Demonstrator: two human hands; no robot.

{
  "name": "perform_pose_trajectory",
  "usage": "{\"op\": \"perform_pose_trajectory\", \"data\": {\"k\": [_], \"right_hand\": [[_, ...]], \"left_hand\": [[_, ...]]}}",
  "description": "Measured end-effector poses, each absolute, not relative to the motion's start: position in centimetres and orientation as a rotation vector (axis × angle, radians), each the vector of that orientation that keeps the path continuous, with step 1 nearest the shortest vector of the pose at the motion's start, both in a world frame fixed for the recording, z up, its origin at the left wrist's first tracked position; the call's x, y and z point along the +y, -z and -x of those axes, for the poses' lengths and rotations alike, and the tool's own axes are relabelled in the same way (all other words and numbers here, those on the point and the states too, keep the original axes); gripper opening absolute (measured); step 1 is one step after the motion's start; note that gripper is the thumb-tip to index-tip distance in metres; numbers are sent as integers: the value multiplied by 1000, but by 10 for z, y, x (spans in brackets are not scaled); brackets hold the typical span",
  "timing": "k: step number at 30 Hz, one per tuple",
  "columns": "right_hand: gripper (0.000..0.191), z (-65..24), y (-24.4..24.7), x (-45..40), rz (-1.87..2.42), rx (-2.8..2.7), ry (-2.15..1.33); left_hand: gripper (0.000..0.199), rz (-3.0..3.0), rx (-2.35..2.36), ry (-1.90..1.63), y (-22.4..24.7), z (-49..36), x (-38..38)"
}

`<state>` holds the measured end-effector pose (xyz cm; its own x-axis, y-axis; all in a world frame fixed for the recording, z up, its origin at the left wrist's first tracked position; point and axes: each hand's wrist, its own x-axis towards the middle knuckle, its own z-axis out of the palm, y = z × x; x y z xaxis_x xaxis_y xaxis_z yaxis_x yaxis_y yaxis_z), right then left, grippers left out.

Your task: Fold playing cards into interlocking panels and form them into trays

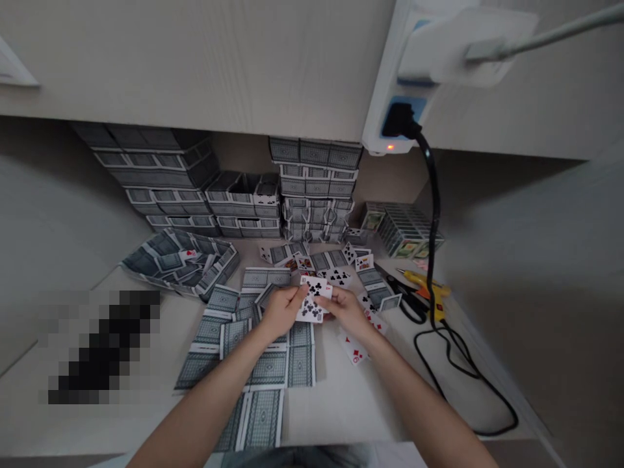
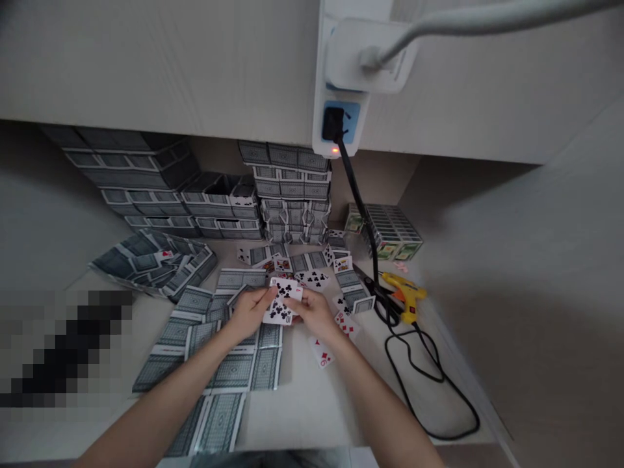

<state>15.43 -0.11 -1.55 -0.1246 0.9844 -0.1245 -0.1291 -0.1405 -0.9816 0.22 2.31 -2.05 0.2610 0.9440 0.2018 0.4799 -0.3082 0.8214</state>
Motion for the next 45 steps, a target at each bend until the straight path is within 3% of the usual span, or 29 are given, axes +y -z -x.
{"op": "perform_pose_trajectory", "data": {"k": [28, 45], "right_hand": [[34, -154, 14, -1, 1176, -1127, -1457], [33, -164, 11, 1, 1027, -1147, -1439]], "left_hand": [[44, -1795, 1255, -937, 16, -5, 20], [44, -2075, 1419, -1043, 12, -3, 19]]}}
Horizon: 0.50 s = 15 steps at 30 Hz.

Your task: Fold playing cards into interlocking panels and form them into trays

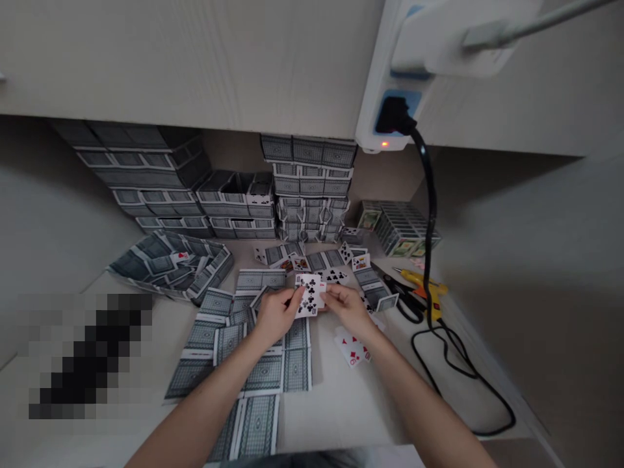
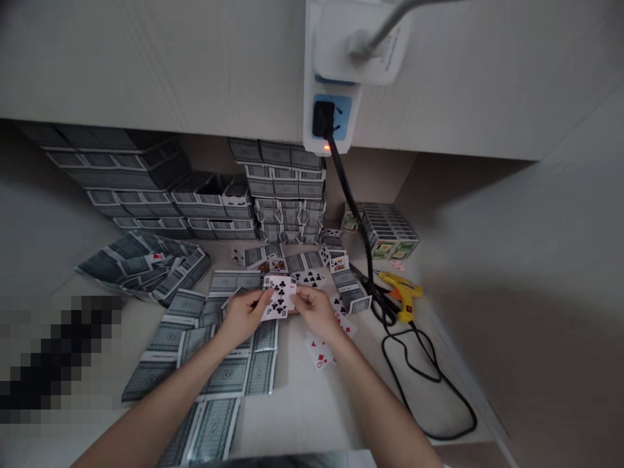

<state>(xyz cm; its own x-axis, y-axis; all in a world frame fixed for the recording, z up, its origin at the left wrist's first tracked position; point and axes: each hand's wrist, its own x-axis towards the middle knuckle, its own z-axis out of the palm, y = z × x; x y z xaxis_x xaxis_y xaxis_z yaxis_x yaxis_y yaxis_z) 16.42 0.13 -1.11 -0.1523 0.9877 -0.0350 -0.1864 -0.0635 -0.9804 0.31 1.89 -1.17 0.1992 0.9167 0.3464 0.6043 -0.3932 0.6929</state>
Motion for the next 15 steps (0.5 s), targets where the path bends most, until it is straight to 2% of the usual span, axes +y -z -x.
{"op": "perform_pose_trajectory", "data": {"k": [4, 9, 15], "right_hand": [[35, -163, 10, 1, 1075, -1161, -1410], [26, -163, 11, -1, 1102, -1214, -1274], [18, -152, 22, -7, 1402, -1398, -867]], "left_hand": [[47, -2050, 1396, -1020, 12, -3, 17], [45, -2038, 1298, -985, 11, -6, 11], [37, -2338, 1212, -993, 10, -11, 4]]}}
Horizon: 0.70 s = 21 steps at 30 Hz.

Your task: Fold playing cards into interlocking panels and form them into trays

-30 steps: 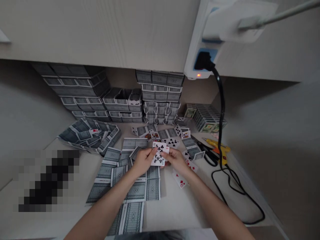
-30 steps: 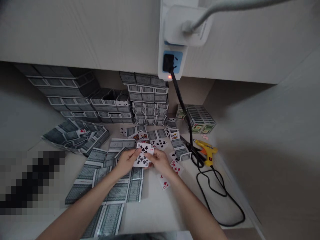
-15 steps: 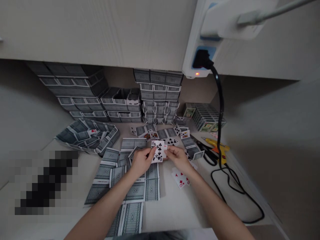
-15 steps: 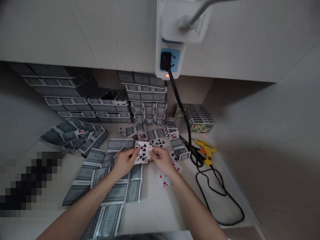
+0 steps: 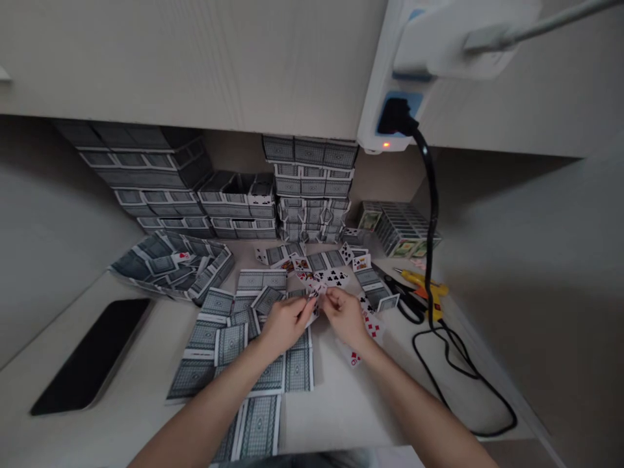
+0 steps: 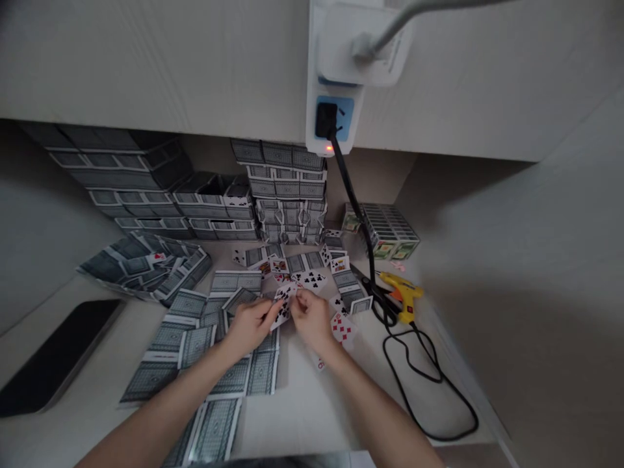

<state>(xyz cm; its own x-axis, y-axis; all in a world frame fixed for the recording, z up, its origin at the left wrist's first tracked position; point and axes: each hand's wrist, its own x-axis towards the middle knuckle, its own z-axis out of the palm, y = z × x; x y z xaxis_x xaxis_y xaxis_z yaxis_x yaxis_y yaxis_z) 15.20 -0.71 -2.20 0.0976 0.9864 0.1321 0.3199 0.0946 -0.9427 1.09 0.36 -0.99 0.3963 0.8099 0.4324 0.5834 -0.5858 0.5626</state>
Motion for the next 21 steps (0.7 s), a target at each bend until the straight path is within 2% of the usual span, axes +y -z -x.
{"op": "perform_pose_trajectory", "data": {"k": [5, 13, 21], "right_hand": [[19, -143, 21, -16, 1563, -1459, -595], [26, -150, 21, -8, 1339, -1423, -746], [28, -154, 19, -10, 1486, -1533, -523]], "left_hand": [[31, -2439, 1119, -955, 13, -13, 0], [29, -2314, 1313, -994, 15, -13, 3], [24, -2344, 1257, -913, 16, -17, -4]]}}
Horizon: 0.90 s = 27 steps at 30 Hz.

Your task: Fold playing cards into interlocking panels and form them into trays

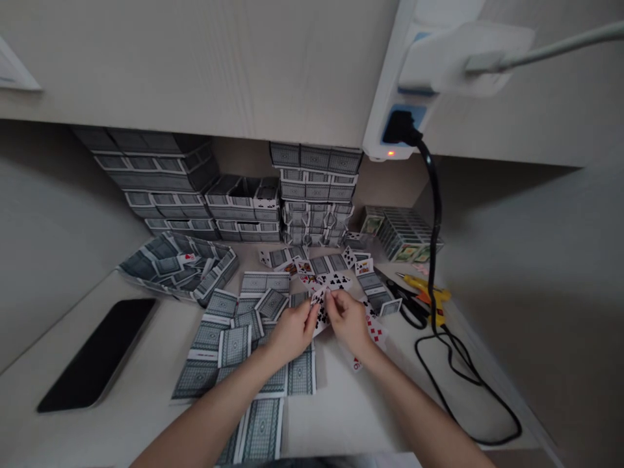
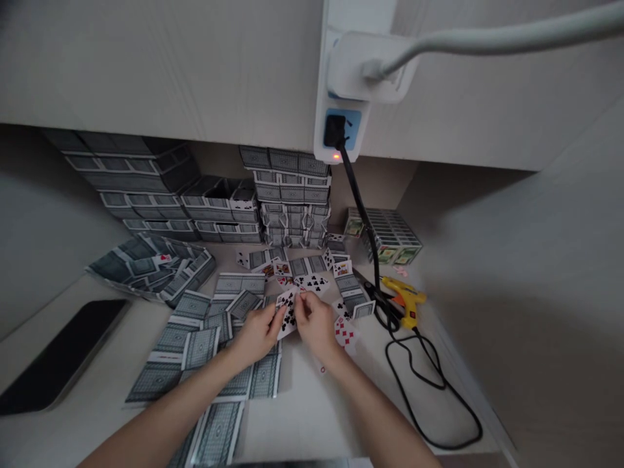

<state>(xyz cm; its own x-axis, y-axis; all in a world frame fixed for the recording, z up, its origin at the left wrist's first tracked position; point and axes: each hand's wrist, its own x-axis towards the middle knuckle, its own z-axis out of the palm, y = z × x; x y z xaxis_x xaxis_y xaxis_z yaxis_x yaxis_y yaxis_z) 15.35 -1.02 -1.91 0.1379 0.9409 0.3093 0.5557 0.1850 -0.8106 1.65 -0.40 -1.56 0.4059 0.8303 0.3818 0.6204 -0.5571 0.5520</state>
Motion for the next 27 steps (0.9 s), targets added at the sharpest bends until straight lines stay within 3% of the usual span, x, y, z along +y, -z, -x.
{"op": "perform_pose_trajectory", "data": {"k": [8, 16, 18, 27], "right_hand": [[29, -150, 18, -16, 1590, -1539, -249], [27, -155, 20, -2, 1242, -1298, -1155], [25, -156, 19, -1, 1220, -1309, -1215], [25, -139, 22, -19, 1691, -1603, -407]], "left_hand": [[24, -2370, 1303, -924, 17, -20, -8], [24, -2346, 1514, -992, 20, -15, 3], [24, -2343, 1518, -1001, 20, -15, 3], [22, -2354, 1327, -1017, 20, -23, -6]]}}
